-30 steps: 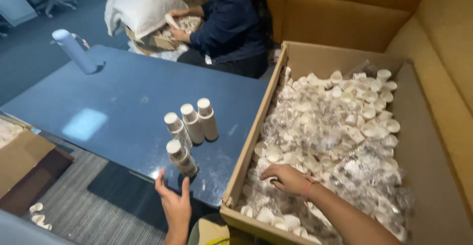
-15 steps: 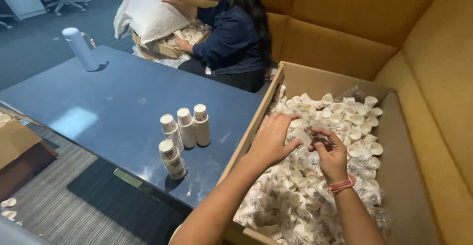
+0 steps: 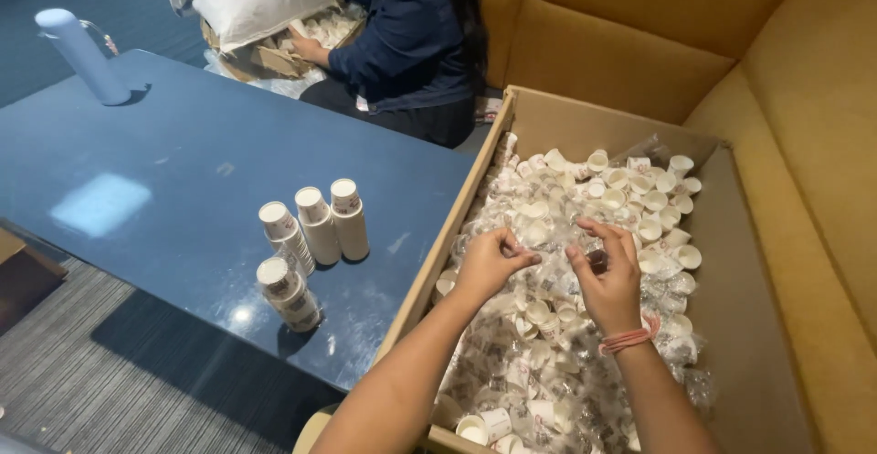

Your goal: The recorder is seen counting and packing stacks of small paper cups into plastic sleeves and placing them on a table.

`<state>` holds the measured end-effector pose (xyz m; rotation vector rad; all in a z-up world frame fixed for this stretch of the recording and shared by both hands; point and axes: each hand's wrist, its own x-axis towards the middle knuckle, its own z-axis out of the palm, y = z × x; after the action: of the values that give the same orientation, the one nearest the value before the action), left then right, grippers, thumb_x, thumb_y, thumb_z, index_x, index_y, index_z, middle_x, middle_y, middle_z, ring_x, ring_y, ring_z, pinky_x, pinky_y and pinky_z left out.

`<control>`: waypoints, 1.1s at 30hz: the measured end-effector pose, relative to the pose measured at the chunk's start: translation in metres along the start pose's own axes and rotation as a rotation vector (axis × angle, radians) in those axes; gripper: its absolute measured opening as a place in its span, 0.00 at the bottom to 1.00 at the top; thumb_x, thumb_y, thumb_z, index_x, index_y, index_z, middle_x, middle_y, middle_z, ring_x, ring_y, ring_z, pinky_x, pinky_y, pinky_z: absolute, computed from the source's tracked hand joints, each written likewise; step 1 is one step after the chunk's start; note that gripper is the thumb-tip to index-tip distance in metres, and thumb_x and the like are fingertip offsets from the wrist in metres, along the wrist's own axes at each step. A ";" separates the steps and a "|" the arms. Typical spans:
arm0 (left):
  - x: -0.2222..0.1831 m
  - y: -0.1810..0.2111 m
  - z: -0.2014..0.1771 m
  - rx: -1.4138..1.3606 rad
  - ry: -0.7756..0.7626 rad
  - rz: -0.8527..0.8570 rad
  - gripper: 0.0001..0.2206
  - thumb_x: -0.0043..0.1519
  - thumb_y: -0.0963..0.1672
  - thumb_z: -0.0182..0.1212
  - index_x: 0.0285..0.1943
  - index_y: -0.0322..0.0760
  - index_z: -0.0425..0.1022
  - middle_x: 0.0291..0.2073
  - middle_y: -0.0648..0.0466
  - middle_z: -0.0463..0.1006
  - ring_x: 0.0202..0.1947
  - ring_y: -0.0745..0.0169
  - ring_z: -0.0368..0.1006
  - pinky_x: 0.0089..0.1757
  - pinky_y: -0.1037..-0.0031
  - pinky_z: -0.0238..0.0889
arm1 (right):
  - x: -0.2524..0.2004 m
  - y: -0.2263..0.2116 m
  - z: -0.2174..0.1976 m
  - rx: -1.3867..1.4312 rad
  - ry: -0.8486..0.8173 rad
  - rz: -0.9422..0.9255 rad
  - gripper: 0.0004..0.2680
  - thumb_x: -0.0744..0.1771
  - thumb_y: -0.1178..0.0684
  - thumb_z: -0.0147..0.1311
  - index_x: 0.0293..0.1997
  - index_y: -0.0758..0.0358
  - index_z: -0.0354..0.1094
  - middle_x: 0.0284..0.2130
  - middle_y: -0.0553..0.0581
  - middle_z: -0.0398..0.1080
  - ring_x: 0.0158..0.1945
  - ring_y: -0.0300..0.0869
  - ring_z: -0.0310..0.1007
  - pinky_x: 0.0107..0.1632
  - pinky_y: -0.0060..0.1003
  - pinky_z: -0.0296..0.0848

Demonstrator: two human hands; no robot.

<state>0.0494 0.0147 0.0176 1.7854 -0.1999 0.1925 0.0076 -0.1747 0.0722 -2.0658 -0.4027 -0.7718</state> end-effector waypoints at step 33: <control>-0.031 0.045 -0.009 0.084 0.141 0.147 0.13 0.60 0.46 0.67 0.47 0.35 0.73 0.31 0.49 0.80 0.32 0.52 0.78 0.37 0.64 0.69 | -0.013 -0.003 0.006 -0.131 -0.261 0.247 0.09 0.63 0.57 0.63 0.46 0.58 0.78 0.25 0.54 0.74 0.26 0.38 0.74 0.32 0.35 0.73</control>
<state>0.0082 0.0145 0.0545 1.8330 -0.2251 0.4360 -0.0015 -0.1680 0.0624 -2.2949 -0.2362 -0.3912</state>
